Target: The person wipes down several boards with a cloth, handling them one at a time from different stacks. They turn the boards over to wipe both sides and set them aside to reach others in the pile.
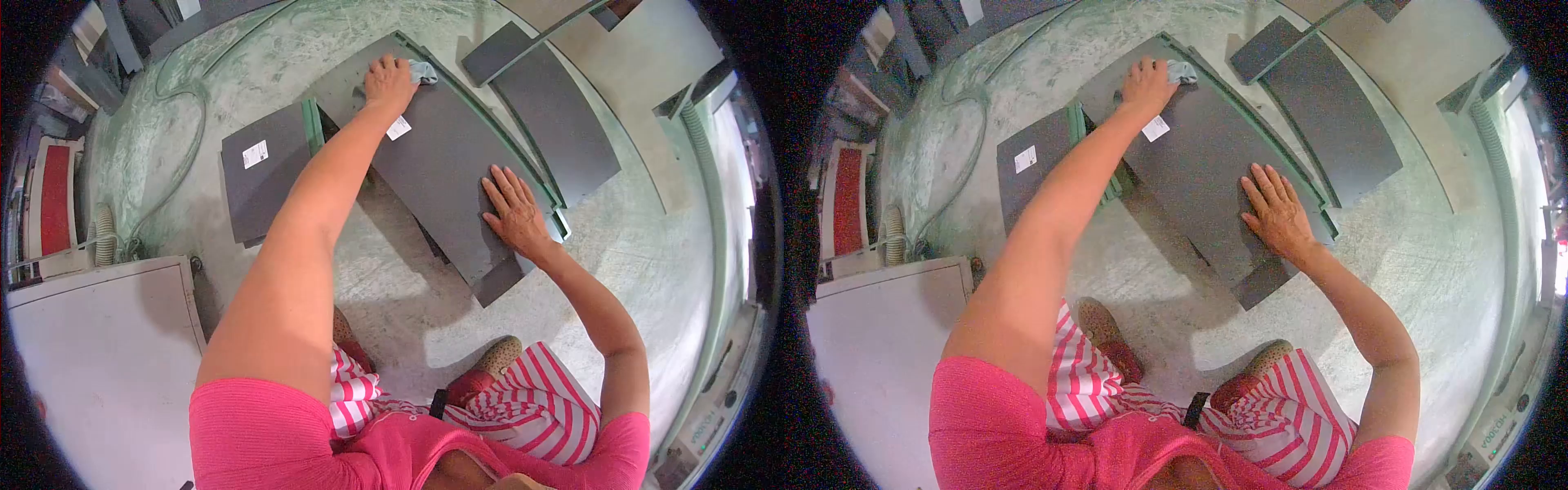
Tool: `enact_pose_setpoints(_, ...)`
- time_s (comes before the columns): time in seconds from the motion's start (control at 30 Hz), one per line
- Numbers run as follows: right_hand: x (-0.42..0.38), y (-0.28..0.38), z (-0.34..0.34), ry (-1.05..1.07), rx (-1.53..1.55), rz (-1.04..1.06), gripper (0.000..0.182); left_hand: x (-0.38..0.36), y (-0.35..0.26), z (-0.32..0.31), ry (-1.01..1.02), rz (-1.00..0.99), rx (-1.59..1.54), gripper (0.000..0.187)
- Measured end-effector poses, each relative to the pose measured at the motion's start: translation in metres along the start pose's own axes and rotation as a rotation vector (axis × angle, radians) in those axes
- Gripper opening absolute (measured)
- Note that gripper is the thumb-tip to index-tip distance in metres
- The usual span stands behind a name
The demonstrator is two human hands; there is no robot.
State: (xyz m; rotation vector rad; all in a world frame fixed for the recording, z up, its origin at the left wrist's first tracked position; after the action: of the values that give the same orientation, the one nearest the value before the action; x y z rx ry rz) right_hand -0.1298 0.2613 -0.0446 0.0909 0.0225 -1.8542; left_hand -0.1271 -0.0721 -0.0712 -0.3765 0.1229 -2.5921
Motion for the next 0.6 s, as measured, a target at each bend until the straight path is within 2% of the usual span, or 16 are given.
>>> enact_pose_setpoints(0.37,-0.002,-0.001,0.0,-0.009,-0.026,0.026,0.063,-0.046,0.048,0.024,0.146,0.096,0.073,0.05)
enact_pose_setpoints(0.6,0.0,-0.002,0.0,0.023,-0.058,0.018,0.061,-0.066,0.051,0.036,0.221,0.153,0.066,0.049)
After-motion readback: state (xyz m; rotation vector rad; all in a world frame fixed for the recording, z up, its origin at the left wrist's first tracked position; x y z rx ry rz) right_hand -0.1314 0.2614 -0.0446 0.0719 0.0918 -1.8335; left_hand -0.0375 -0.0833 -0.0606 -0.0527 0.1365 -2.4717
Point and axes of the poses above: each hand's wrist, its own x-axis towards the middle knuckle, its own z-axis out of the back of the hand, y = z × x, the point moved 1 cm from there along x, towards the middle knuckle, and after that the axes turned 3 degrees about y, right-handed, at the moved point
